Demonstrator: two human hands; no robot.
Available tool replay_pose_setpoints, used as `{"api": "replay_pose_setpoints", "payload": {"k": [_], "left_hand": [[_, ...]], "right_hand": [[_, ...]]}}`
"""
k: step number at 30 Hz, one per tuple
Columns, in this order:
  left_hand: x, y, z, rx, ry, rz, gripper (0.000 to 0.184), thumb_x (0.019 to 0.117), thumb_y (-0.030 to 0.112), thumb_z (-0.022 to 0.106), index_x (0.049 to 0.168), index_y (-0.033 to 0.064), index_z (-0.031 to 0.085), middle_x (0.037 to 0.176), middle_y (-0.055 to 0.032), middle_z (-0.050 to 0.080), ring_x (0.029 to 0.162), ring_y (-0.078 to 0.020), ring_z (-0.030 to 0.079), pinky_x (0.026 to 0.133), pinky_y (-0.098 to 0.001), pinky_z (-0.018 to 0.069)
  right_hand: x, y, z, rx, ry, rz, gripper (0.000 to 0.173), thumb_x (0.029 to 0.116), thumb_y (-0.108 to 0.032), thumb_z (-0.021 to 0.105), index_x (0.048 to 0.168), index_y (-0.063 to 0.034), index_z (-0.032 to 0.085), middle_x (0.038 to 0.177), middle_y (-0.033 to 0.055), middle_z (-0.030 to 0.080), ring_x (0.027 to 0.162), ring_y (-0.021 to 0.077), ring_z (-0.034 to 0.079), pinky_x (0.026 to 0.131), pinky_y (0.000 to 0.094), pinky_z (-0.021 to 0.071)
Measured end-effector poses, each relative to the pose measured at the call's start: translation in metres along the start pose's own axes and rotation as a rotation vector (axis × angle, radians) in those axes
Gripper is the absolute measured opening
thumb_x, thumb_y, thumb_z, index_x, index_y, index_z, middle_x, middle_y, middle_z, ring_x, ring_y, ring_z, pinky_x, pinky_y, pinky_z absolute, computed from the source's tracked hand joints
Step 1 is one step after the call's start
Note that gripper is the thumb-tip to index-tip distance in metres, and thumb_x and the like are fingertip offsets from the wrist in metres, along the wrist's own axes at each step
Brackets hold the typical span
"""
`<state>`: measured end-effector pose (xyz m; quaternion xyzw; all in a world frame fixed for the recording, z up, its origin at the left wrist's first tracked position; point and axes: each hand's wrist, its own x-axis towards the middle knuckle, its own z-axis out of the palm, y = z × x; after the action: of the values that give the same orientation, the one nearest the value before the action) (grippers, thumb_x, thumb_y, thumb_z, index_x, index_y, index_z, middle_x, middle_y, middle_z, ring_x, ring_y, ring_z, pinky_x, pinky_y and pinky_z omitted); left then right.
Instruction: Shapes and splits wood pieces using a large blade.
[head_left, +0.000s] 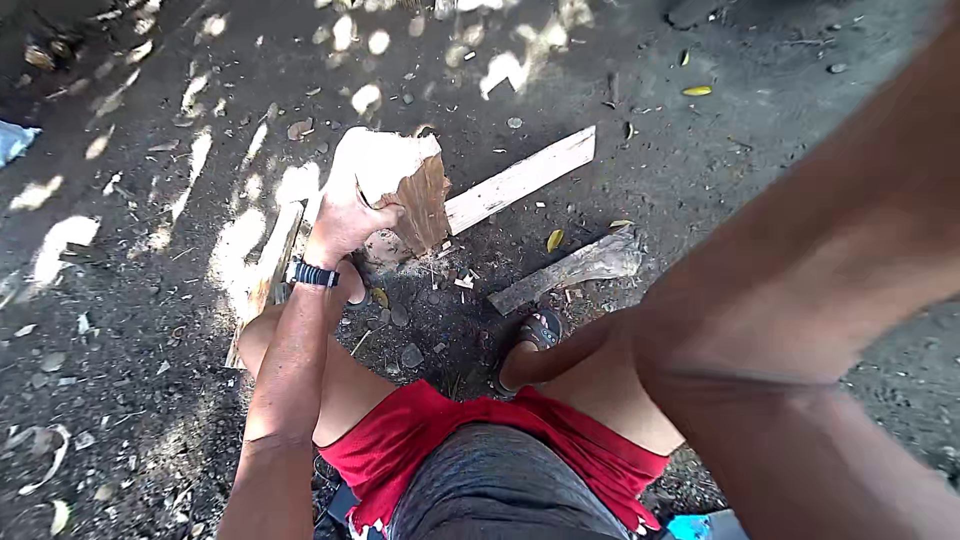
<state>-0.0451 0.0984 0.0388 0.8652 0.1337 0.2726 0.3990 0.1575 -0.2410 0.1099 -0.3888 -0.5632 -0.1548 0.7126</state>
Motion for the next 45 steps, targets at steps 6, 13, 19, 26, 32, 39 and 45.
{"api": "replay_pose_setpoints", "payload": {"k": [6,13,19,26,32,39,45], "left_hand": [[0.002,-0.001,-0.001,0.0,-0.004,0.017,0.072,0.0663,0.023,0.092,0.127,0.0008,0.06,0.115,-0.0042,0.071,0.111,-0.0076,0.067,0.102,-0.0315,0.0548],[-0.03,-0.006,-0.035,0.09,0.054,-0.168,0.114,0.0641,0.023,0.092,0.157,0.0137,0.028,0.141,-0.0086,0.057,0.124,-0.0089,0.059,0.107,-0.03,0.0502],[-0.023,0.001,-0.038,0.009,0.006,-0.166,0.116,0.0661,0.018,0.091,0.16,0.0114,0.022,0.143,-0.0061,0.055,0.124,-0.0025,0.057,0.107,-0.0216,0.0478],[-0.018,-0.006,-0.015,-0.232,0.039,-0.04,0.108,0.064,0.008,0.091,0.154,0.0013,0.031,0.136,-0.0067,0.061,0.123,-0.0099,0.061,0.108,-0.0309,0.0516],[-0.019,0.01,0.001,-0.126,-0.009,-0.048,0.067,0.0664,0.01,0.089,0.125,0.0026,0.059,0.113,-0.0017,0.07,0.108,-0.0051,0.066,0.098,-0.0267,0.0558],[-0.013,0.006,0.017,-0.223,0.011,-0.012,0.11,0.0632,0.01,0.092,0.157,0.0039,0.033,0.141,-0.0089,0.056,0.125,-0.0131,0.059,0.107,-0.0321,0.0519],[-0.013,0.015,0.023,-0.283,0.02,0.045,0.132,0.0615,0.002,0.092,0.165,0.0106,0.011,0.161,-0.0116,0.037,0.139,-0.0185,0.05,0.113,-0.035,0.0496]], "right_hand": [[-0.048,0.014,0.098,-0.572,0.021,0.927,0.032,0.091,-0.024,0.073,0.11,-0.0002,0.062,0.085,0.007,0.065,0.07,0.0139,0.063,0.066,0.036,0.0577],[-0.272,0.081,0.108,-0.469,-0.37,1.611,0.04,0.0906,-0.047,0.07,0.094,-0.007,0.064,0.064,0.0046,0.062,0.052,0.0193,0.062,0.056,0.0434,0.057],[-0.254,0.08,0.11,-0.274,-0.164,1.613,0.036,0.0913,-0.041,0.073,0.089,-0.0068,0.06,0.056,0.0046,0.058,0.044,0.0184,0.059,0.048,0.0382,0.0561],[-0.276,0.084,0.105,-0.214,-0.117,1.708,0.034,0.0931,-0.036,0.073,0.09,-0.004,0.062,0.055,0.004,0.057,0.042,0.0174,0.057,0.045,0.036,0.0546],[-0.279,0.069,0.101,-0.09,-0.04,1.78,0.032,0.0961,-0.033,0.07,0.095,-0.0026,0.061,0.057,0.0044,0.057,0.044,0.0182,0.057,0.047,0.0367,0.0565],[-0.174,0.019,0.101,-0.052,-0.162,1.176,0.041,0.0967,-0.043,0.066,0.109,-0.0048,0.061,0.066,0.0024,0.065,0.054,0.0176,0.064,0.055,0.037,0.0599],[-0.131,-0.03,0.114,0.264,-0.147,0.806,0.038,0.101,-0.041,0.064,0.119,-0.0076,0.059,0.072,-0.0013,0.064,0.055,0.011,0.061,0.051,0.0318,0.0574]]}}
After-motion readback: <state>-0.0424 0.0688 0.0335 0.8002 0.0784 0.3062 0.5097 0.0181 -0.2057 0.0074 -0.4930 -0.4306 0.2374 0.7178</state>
